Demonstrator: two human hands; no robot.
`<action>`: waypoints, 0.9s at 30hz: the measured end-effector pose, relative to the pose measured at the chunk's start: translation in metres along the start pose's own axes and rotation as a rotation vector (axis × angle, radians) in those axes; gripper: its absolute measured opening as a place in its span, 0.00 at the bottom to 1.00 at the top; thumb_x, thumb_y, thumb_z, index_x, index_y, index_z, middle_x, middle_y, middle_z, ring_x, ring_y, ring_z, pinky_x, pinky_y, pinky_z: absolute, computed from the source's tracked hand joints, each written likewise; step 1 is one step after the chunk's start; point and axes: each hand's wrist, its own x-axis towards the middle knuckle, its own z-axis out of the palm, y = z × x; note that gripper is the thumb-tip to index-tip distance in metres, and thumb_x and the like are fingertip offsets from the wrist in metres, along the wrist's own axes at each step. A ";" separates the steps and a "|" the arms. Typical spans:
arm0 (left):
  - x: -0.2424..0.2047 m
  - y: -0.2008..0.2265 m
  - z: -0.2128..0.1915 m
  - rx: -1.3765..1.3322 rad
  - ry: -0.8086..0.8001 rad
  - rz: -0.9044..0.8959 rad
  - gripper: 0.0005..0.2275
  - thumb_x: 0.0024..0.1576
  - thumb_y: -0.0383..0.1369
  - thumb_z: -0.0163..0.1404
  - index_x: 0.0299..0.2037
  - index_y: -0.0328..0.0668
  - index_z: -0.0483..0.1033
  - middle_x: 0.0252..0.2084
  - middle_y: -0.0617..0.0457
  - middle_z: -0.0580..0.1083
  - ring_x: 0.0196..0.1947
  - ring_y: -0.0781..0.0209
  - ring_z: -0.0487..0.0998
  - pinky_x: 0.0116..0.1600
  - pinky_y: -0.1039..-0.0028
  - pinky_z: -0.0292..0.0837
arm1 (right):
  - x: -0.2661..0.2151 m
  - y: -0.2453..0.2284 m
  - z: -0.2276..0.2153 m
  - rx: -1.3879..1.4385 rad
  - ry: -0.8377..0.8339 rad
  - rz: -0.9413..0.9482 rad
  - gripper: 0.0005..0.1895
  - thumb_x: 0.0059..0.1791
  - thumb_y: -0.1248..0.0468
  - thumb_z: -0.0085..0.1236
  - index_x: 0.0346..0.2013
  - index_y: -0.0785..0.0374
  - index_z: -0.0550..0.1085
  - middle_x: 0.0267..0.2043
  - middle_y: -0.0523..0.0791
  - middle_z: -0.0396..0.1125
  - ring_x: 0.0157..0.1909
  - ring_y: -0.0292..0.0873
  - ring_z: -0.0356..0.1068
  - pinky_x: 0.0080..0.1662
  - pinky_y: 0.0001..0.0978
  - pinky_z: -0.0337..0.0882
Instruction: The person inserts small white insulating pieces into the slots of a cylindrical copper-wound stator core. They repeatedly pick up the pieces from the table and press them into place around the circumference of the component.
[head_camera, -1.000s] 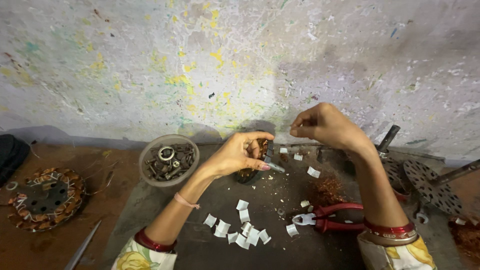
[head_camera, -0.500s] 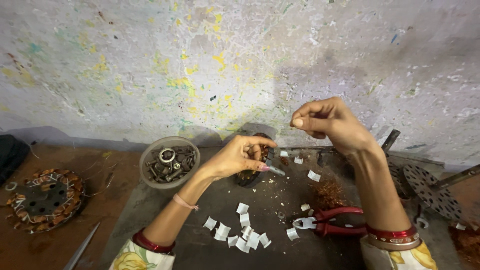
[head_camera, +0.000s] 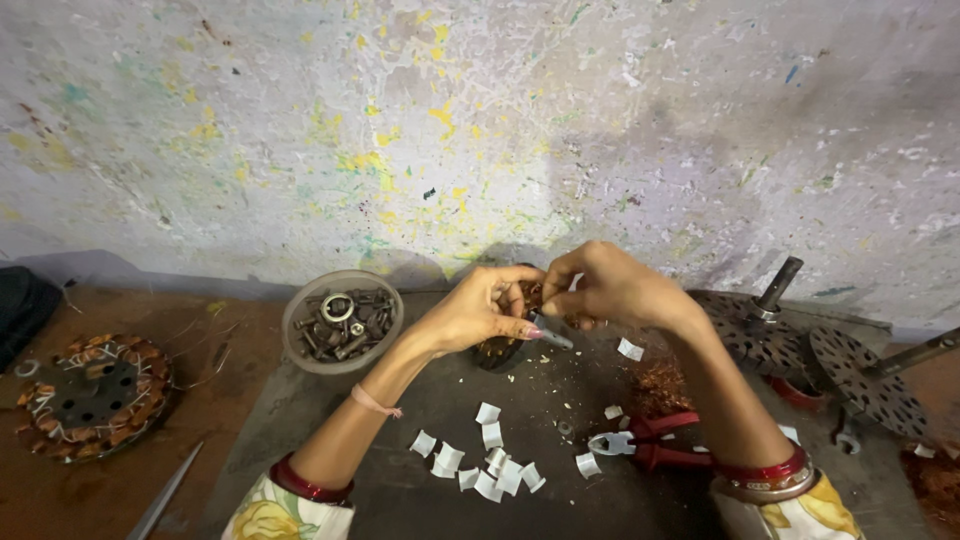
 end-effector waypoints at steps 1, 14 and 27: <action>0.000 -0.001 0.000 -0.002 -0.001 0.007 0.32 0.45 0.27 0.66 0.62 0.31 0.71 0.28 0.60 0.72 0.28 0.72 0.71 0.34 0.79 0.68 | 0.000 -0.003 0.001 -0.027 -0.008 0.045 0.06 0.45 0.65 0.64 0.34 0.64 0.81 0.26 0.45 0.75 0.23 0.36 0.72 0.27 0.30 0.74; -0.001 0.006 -0.001 0.018 -0.022 0.011 0.30 0.46 0.26 0.66 0.62 0.34 0.74 0.26 0.60 0.73 0.27 0.72 0.72 0.35 0.79 0.69 | -0.001 0.005 0.002 -0.133 -0.195 -0.183 0.05 0.45 0.67 0.63 0.33 0.58 0.84 0.31 0.43 0.79 0.29 0.34 0.76 0.37 0.29 0.76; 0.000 -0.001 -0.002 -0.025 -0.013 0.027 0.30 0.46 0.26 0.67 0.61 0.31 0.73 0.26 0.61 0.71 0.27 0.72 0.70 0.35 0.78 0.69 | -0.005 -0.012 -0.007 -0.363 0.167 0.191 0.07 0.47 0.59 0.64 0.39 0.51 0.83 0.37 0.43 0.79 0.33 0.40 0.75 0.41 0.37 0.74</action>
